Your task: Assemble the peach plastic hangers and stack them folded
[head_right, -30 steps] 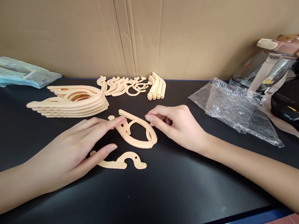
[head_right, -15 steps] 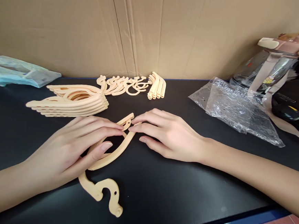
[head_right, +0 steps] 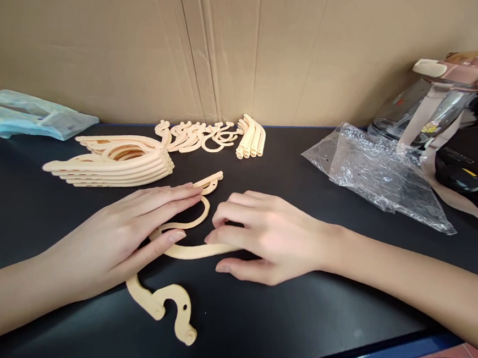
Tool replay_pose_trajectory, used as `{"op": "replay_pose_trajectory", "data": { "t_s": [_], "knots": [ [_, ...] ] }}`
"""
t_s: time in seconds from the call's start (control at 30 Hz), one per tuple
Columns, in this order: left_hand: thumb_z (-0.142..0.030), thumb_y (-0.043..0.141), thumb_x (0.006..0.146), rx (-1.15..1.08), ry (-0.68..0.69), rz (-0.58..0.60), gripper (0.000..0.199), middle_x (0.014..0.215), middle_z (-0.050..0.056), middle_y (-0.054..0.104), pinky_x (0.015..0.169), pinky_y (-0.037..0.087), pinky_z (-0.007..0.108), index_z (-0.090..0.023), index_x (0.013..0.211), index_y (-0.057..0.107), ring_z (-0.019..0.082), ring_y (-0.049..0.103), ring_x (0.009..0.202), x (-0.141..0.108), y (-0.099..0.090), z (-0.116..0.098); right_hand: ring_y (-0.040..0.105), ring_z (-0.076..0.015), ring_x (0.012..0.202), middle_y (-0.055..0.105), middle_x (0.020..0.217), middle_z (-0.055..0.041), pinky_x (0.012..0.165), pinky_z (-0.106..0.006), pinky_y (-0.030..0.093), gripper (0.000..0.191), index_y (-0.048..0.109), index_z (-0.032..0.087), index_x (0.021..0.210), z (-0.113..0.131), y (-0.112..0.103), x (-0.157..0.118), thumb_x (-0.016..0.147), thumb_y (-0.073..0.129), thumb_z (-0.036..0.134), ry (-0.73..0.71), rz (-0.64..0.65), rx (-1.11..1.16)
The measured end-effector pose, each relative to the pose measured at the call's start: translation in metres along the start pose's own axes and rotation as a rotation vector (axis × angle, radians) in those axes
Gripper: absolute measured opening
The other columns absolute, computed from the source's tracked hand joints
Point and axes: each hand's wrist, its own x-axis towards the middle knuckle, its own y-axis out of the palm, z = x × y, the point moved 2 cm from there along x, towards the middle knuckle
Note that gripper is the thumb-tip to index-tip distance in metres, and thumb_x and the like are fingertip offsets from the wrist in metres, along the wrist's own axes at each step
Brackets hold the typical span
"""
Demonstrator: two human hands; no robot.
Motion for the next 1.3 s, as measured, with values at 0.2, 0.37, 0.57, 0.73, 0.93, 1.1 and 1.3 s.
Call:
{"op": "replay_pose_trajectory", "data": {
  "t_s": [0.2, 0.37, 0.57, 0.73, 0.93, 1.1, 1.3],
  "knots": [
    [-0.029, 0.042, 0.106, -0.071, -0.031, -0.052, 0.031, 0.132, 0.008, 0.063, 0.104, 0.045, 0.034, -0.017, 0.131, 0.056, 0.022, 0.058, 0.123, 0.003, -0.006, -0.002, 0.060, -0.0269, 0.117, 0.066, 0.128, -0.0173, 0.099, -0.041, 0.049, 0.039, 0.064, 0.007, 0.125, 0.002, 0.003, -0.001, 0.101, 0.056, 0.037, -0.010, 0.028, -0.005],
    [-0.017, 0.046, 0.103, -0.044, 0.032, -0.131, 0.019, 0.116, 0.007, 0.067, 0.096, 0.044, 0.035, -0.016, 0.097, 0.065, 0.021, 0.061, 0.107, 0.003, -0.010, -0.005, 0.059, -0.0274, 0.122, 0.065, 0.130, -0.0181, 0.100, -0.043, 0.050, 0.044, 0.062, 0.006, 0.129, -0.003, 0.003, 0.000, 0.102, 0.054, 0.041, -0.006, 0.014, -0.072],
    [-0.017, 0.048, 0.101, 0.023, 0.023, -0.136, 0.018, 0.118, 0.008, 0.067, 0.096, 0.046, 0.039, -0.016, 0.096, 0.065, 0.024, 0.061, 0.109, 0.004, -0.008, -0.002, 0.066, -0.0191, 0.105, 0.074, 0.111, -0.0073, 0.095, -0.035, 0.052, 0.031, 0.070, 0.016, 0.111, 0.023, -0.003, 0.005, 0.105, 0.049, 0.037, -0.069, -0.095, -0.208],
    [-0.013, 0.053, 0.098, -0.049, 0.053, -0.145, 0.013, 0.116, 0.006, 0.069, 0.093, 0.046, 0.038, -0.019, 0.094, 0.064, 0.023, 0.060, 0.109, 0.005, -0.012, -0.007, 0.066, -0.0140, 0.096, 0.075, 0.110, -0.0008, 0.097, -0.027, 0.052, 0.032, 0.074, 0.019, 0.113, 0.054, 0.006, 0.008, 0.105, 0.043, 0.023, -0.223, -0.049, -0.069],
    [-0.012, 0.057, 0.096, -0.151, 0.210, -0.055, 0.012, 0.102, 0.002, 0.072, 0.089, 0.046, 0.035, -0.018, 0.102, 0.065, 0.018, 0.064, 0.098, 0.006, -0.012, -0.014, 0.063, -0.0164, 0.074, 0.071, 0.087, -0.0068, 0.081, -0.029, 0.055, 0.031, 0.073, 0.017, 0.078, 0.047, 0.006, 0.006, 0.101, 0.055, 0.026, -0.166, -0.038, -0.048],
    [-0.010, 0.052, 0.098, -0.101, 0.214, -0.053, 0.015, 0.094, 0.002, 0.071, 0.081, 0.043, 0.035, -0.017, 0.103, 0.064, 0.018, 0.063, 0.089, 0.005, -0.010, -0.011, 0.058, -0.0146, 0.071, 0.070, 0.084, -0.0037, 0.072, -0.029, 0.050, 0.034, 0.071, 0.016, 0.089, 0.032, -0.006, 0.008, 0.105, 0.041, 0.013, -0.036, -0.021, -0.093],
    [-0.010, 0.052, 0.099, -0.036, 0.227, -0.052, 0.015, 0.094, 0.003, 0.072, 0.080, 0.043, 0.035, -0.016, 0.104, 0.064, 0.018, 0.065, 0.087, 0.005, -0.010, -0.012, 0.058, -0.0169, 0.086, 0.068, 0.091, -0.0053, 0.086, -0.034, 0.045, 0.025, 0.066, 0.014, 0.104, 0.011, -0.016, 0.003, 0.100, 0.043, 0.006, 0.014, 0.050, -0.127]
  ]
}}
